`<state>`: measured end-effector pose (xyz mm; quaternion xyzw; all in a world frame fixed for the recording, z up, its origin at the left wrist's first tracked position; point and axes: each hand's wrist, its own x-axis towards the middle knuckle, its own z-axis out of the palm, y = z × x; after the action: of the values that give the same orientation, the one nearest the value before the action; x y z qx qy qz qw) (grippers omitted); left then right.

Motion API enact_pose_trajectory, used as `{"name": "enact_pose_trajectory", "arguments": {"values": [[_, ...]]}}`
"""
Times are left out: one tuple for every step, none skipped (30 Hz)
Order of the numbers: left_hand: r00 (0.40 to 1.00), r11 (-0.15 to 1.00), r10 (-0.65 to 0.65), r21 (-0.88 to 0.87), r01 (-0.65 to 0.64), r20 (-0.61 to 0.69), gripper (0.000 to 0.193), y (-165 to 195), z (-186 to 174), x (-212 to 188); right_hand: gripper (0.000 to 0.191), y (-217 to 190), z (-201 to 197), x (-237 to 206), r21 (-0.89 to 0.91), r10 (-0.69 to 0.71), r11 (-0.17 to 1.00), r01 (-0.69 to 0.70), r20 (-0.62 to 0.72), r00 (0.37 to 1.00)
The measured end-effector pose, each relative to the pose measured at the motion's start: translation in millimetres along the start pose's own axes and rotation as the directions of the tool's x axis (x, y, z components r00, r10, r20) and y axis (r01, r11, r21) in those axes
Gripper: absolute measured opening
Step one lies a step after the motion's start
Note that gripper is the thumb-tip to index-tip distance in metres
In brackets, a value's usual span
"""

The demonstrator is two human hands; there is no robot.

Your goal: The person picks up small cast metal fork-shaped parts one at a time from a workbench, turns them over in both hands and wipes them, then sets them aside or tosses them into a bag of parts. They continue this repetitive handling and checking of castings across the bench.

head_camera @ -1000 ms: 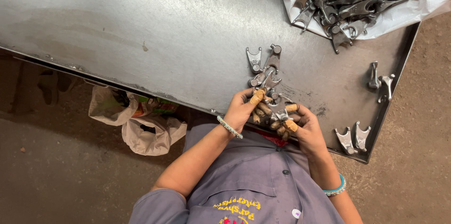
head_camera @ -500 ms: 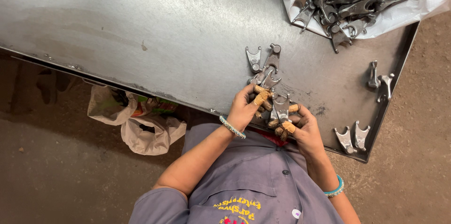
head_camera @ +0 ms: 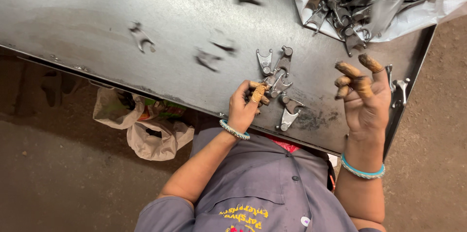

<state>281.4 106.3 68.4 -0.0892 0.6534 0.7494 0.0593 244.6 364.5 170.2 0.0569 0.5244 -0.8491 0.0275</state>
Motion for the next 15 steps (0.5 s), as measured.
{"name": "enact_pose_trajectory", "arguments": {"values": [[1.0,1.0,-0.01,-0.001,0.01,-0.003,0.014,0.4,0.4,0.2,0.04,0.8,4.9,1.4,0.023,-0.043,0.999,0.044,-0.049,0.998],[1.0,1.0,-0.021,-0.002,0.021,-0.004,0.014,0.5,0.8,0.2,0.044,7.7,12.7,-0.6,-0.198,-0.035,0.98,0.031,-0.012,0.999],[1.0,1.0,-0.022,-0.007,0.022,-0.002,0.014,0.4,0.8,0.1,0.048,17.4,21.8,-3.6,-0.408,-0.019,0.912,0.027,0.023,1.0],[1.0,1.0,-0.025,-0.014,0.025,0.0,0.015,0.0,1.2,-1.0,0.051,28.9,31.2,-7.2,-0.691,0.023,0.723,0.025,0.06,0.998],[1.0,0.999,-0.03,-0.02,0.03,0.002,0.016,-0.5,1.5,-1.9,0.055,42.0,40.6,-12.0,-0.893,0.077,0.449,0.037,0.081,0.994],[1.0,0.999,-0.027,-0.023,0.027,0.008,0.016,-1.0,1.8,-2.5,0.056,54.6,49.1,-21.9,-0.94,-0.03,0.297,0.167,0.166,0.986],[1.0,0.999,-0.023,-0.025,0.024,0.014,0.016,-1.5,2.4,-3.1,0.058,63.8,54.4,-31.2,-0.951,-0.119,0.126,0.281,0.267,0.956],[1.0,0.999,-0.019,-0.028,0.02,0.018,0.016,-1.6,3.1,-3.0,0.054,69.1,55.4,-34.6,-0.959,-0.126,0.095,0.267,0.254,0.959],[1.0,0.999,-0.016,-0.032,0.016,0.022,0.016,-1.3,4.1,-2.6,0.05,74.2,55.2,-37.2,-0.965,-0.134,0.064,0.253,0.242,0.961],[1.0,0.999,-0.013,-0.036,0.014,0.028,0.017,-0.5,5.1,-2.5,0.047,78.0,53.0,-39.2,-0.971,-0.143,0.033,0.235,0.228,0.963],[0.999,0.999,-0.011,-0.039,0.012,0.037,0.018,0.8,6.0,-2.8,0.044,80.1,48.7,-39.6,-0.973,-0.137,0.057,0.224,0.215,0.967],[1.0,1.0,-0.019,-0.016,0.02,0.023,0.019,3.0,7.4,-2.6,0.042,81.2,42.9,-38.0,-0.974,-0.134,0.08,0.213,0.202,0.97],[1.0,1.0,-0.025,0.007,0.025,0.01,0.021,5.9,8.9,-1.4,0.04,81.9,36.2,-35.3,-0.974,-0.133,0.102,0.204,0.19,0.973],[1.0,0.999,-0.029,0.029,0.029,-0.006,0.023,9.7,10.3,0.2,0.04,82.7,29.4,-33.7,-0.928,-0.125,0.329,0.173,0.139,0.982],[0.999,0.997,0.037,0.069,-0.039,0.021,0.028,14.0,10.7,-0.2,0.04,84.0,22.3,-33.7,-0.832,-0.102,0.539,0.133,0.092,0.991]]}}
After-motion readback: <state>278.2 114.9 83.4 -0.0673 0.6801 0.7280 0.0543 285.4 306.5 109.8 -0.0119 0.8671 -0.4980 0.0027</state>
